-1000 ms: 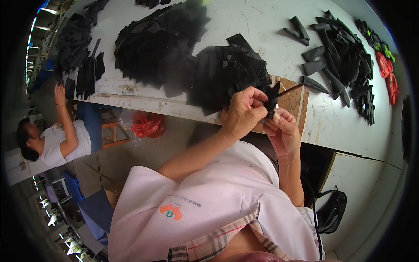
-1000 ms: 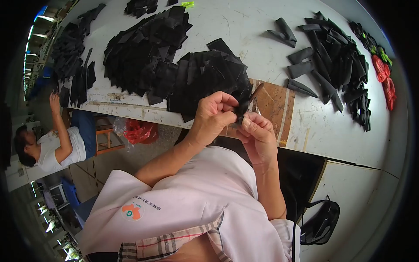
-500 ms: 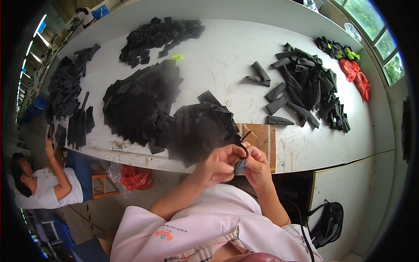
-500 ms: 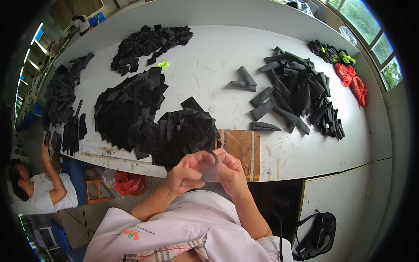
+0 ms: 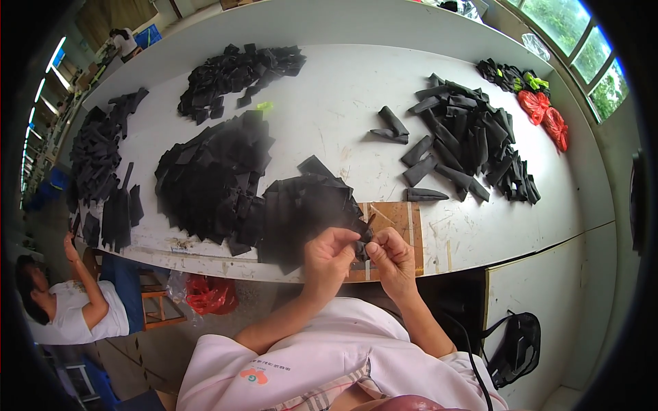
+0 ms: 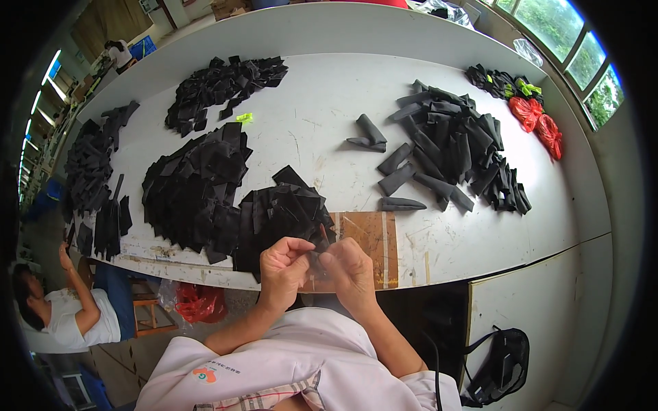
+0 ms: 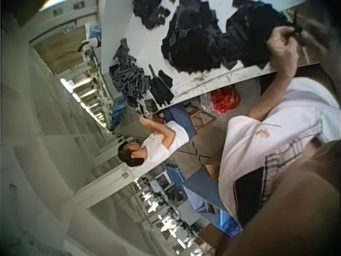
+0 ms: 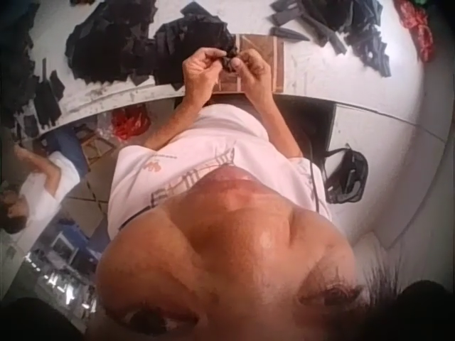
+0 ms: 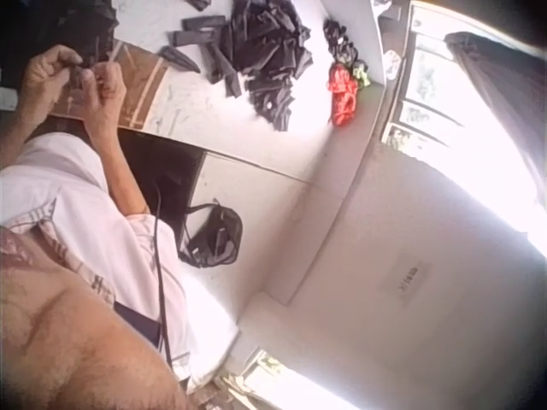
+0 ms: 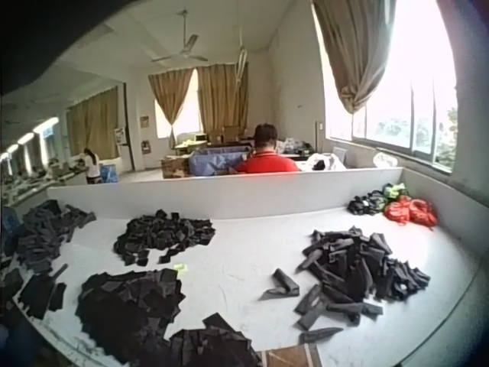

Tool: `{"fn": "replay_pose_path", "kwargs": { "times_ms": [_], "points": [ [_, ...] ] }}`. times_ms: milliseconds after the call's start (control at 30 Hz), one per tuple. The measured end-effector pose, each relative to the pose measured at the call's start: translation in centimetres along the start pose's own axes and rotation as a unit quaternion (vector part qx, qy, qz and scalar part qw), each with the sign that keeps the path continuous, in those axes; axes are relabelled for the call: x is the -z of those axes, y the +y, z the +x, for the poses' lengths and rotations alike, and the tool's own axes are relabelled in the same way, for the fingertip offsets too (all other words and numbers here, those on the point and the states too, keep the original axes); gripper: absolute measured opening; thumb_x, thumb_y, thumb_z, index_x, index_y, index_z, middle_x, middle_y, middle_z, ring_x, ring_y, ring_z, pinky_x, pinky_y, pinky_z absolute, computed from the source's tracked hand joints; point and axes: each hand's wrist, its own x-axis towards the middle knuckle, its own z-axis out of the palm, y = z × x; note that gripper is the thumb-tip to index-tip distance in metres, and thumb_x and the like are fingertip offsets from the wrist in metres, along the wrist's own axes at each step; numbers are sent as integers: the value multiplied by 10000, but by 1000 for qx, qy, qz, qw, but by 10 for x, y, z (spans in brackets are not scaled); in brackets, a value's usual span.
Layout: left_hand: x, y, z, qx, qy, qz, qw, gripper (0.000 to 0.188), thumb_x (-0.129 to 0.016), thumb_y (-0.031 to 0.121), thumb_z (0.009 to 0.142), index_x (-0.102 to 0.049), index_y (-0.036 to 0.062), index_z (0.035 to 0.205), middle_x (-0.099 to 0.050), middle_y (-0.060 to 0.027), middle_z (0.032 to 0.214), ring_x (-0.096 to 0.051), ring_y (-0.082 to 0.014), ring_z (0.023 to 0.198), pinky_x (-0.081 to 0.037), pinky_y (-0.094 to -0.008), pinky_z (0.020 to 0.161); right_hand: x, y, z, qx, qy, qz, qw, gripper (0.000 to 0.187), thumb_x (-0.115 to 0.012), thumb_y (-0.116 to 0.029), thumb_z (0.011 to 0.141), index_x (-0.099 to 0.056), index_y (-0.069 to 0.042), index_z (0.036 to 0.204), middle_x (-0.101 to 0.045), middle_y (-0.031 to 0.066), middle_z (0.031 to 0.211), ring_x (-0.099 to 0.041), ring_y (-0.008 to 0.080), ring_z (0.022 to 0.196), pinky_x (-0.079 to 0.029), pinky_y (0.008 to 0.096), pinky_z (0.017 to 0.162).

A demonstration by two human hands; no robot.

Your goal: Manually folding and organizing small black fabric pieces at a manufacturing workbench.

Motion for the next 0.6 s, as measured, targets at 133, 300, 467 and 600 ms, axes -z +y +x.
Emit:
{"fn": "replay_pose_path", "kwargs": {
  "times_ms": [133, 300, 467, 600],
  "points": [
    [7, 5, 0, 5, -32, -107, 994, 104, -532, -52, 771, -525, 22, 844, -568, -47, 718, -479, -53, 478, -362, -175, 401, -1, -16, -6, -41, -22, 117, 992, 173, -572, -143, 828, -481, -56, 709, -441, -35, 648, -374, 35, 566, -310, 175, 506],
    [8, 34, -8, 189, -295, -397, 848, 244, -518, -78, 746, -441, -44, 974, -578, -99, 754, -327, -9, 356, -261, -158, 304, 6, -46, -7, -138, -73, 257, 954, 129, -542, -129, 842, -517, -51, 741, -485, -46, 690, -405, 31, 638, -342, 188, 588],
    [4, 53, 16, 198, -293, -473, 807, 336, -525, 39, 796, -444, -25, 1115, -598, -73, 814, -390, -30, 390, -263, -176, 314, 11, -67, 28, -103, -114, 163, 975, 210, -550, -229, 846, -534, -63, 718, -454, -61, 640, -368, 12, 582, -291, 163, 504],
    [16, 12, 48, 259, -184, -458, 830, 184, -493, 44, 817, -524, 9, 995, -573, -43, 715, -312, -18, 363, -213, -158, 333, 17, -7, 45, -199, -128, 291, 927, 219, -576, -260, 828, -541, -88, 696, -441, -51, 616, -368, 34, 542, -294, 171, 484]
  ]
}}
